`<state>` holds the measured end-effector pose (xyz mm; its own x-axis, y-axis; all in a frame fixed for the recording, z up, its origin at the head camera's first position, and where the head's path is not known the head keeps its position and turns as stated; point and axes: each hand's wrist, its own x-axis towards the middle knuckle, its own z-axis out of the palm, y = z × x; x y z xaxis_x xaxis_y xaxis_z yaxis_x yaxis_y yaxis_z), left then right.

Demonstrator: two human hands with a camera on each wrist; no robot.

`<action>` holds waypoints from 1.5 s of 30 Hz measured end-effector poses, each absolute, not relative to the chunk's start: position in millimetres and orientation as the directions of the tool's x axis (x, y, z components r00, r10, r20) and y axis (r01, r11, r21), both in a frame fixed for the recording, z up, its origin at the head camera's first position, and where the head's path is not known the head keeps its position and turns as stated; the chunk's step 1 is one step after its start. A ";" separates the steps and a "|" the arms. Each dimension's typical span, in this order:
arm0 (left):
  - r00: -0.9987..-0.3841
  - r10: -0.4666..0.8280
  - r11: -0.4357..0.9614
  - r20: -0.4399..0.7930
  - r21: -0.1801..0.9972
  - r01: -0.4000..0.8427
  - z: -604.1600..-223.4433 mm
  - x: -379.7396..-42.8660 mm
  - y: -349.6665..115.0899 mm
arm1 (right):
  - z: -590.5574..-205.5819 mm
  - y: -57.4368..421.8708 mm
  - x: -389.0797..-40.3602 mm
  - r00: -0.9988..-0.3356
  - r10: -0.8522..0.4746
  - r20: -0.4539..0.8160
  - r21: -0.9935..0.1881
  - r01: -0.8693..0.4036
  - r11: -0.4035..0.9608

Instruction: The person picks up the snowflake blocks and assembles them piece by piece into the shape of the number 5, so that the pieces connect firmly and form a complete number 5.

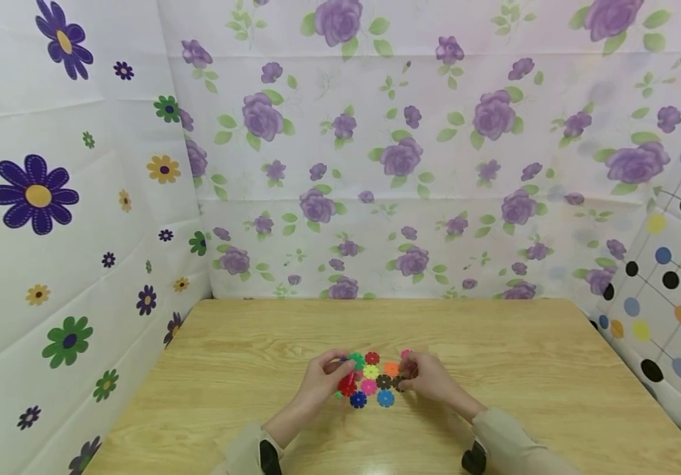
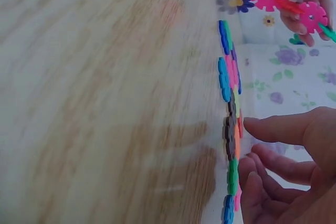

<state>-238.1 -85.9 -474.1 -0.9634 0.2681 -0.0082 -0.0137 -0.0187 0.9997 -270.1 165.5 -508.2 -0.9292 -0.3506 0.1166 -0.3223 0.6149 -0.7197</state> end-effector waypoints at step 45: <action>-0.912 0.401 0.079 -0.083 0.995 -0.055 -471.6 -235.0 -81.4 | -482.2 158.3 -260.5 -0.871 -0.446 0.206 -0.780 -0.422 0.462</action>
